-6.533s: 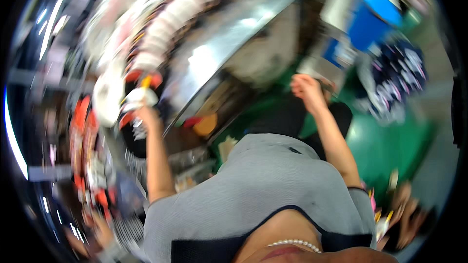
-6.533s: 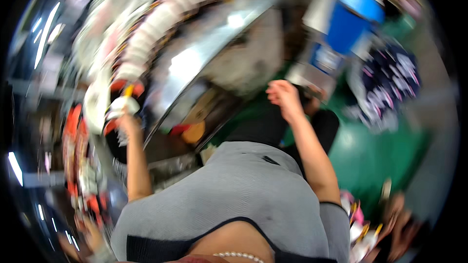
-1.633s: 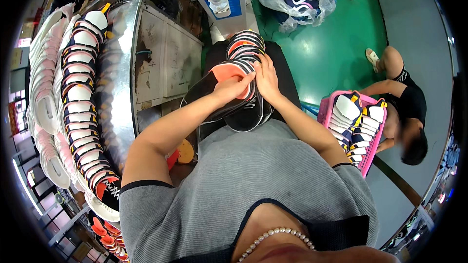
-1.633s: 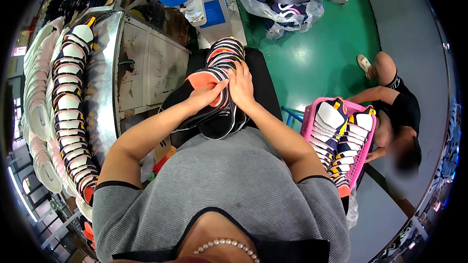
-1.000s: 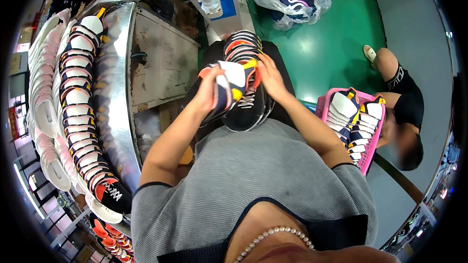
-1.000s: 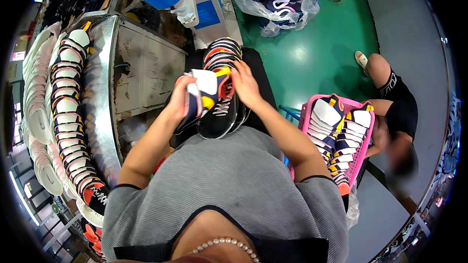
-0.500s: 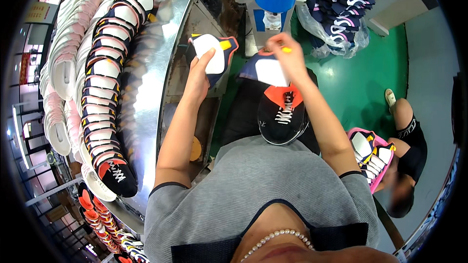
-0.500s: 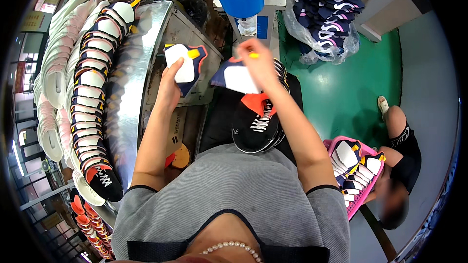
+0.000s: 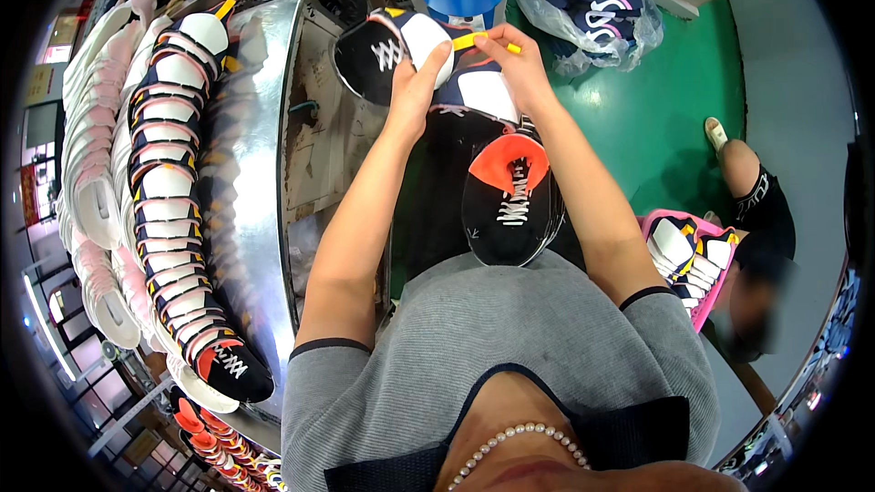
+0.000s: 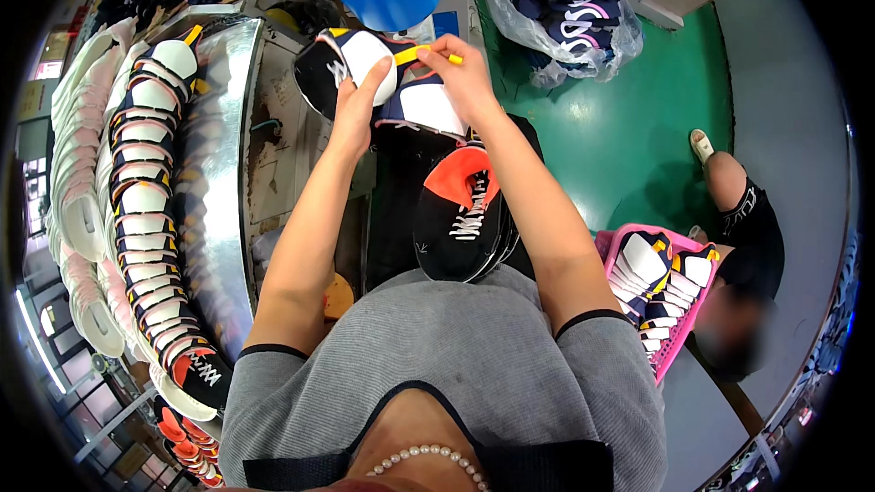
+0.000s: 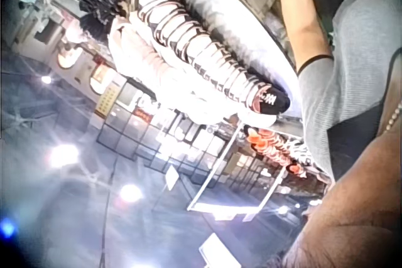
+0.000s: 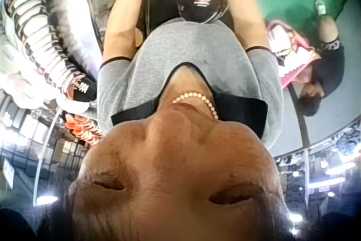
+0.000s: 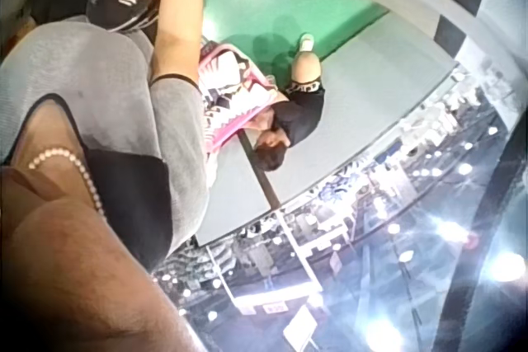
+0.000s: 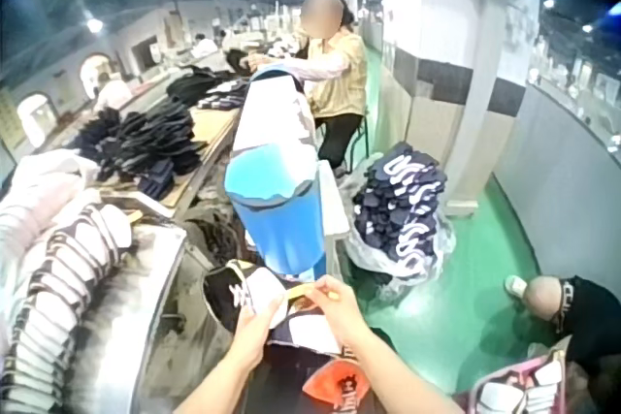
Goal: The person sorts and stacks shoe uppers. The person picks up shoe uppers from a table and from a pink basket, groups them, and places them into organized stacks on the table.
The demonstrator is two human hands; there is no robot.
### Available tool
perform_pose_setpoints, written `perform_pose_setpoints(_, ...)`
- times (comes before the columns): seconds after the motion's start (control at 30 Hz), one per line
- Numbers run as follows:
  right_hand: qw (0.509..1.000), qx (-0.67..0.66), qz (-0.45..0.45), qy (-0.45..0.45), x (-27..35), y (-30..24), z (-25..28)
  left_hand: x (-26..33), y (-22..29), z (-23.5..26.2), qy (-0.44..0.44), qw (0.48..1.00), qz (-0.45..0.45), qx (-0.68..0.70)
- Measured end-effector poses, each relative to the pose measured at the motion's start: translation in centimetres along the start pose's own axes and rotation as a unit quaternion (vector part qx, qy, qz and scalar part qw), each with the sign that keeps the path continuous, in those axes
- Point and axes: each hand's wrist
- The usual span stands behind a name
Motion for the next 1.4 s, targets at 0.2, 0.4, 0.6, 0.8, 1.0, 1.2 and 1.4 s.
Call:
perform_pose_setpoints(0.2, 0.998, -0.061, -0.017, -0.017, -2.7, 0.0, 0.8, -4.9, -0.7, -0.7, 0.025, 0.991, 0.086, 0.095)
perform_pose_setpoints(0.4, 0.992, -0.047, -0.088, 0.078, -2.7, -1.7, 2.7, -5.2, 1.5, 2.7, 0.108, 0.935, 0.146, 0.304)
perform_pose_setpoints(0.6, 0.95, -0.147, -0.173, 0.212, 1.6, -1.2, 1.9, 9.9, -1.6, 1.0, 0.113, 0.988, 0.071, -0.081)
perform_pose_setpoints(0.8, 0.976, -0.128, -0.112, 0.134, 3.4, -1.5, -2.8, 5.3, 1.1, -2.4, 0.015, 1.0, -0.005, 0.005)
perform_pose_setpoints(1.0, 0.998, -0.062, -0.028, -0.011, 0.8, -0.3, -0.2, 0.3, 0.4, 0.3, 0.052, 0.994, -0.019, -0.099)
perform_pose_setpoints(1.2, 0.968, -0.238, -0.086, 0.008, -2.6, 1.5, 1.1, -3.9, 0.3, 0.3, -0.007, 1.0, 0.026, -0.001)
perform_pose_setpoints(1.4, 0.967, -0.231, -0.11, 0.0, -5.3, 1.1, 0.7, -6.9, -0.5, 1.5, 0.006, 0.935, 0.228, 0.27)
Point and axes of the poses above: each hand's wrist, its own x-axis away from the middle knuckle, its own z-axis out of the back of the hand, y = z × x, and after that the axes turned 4 degrees about -x, right-handed
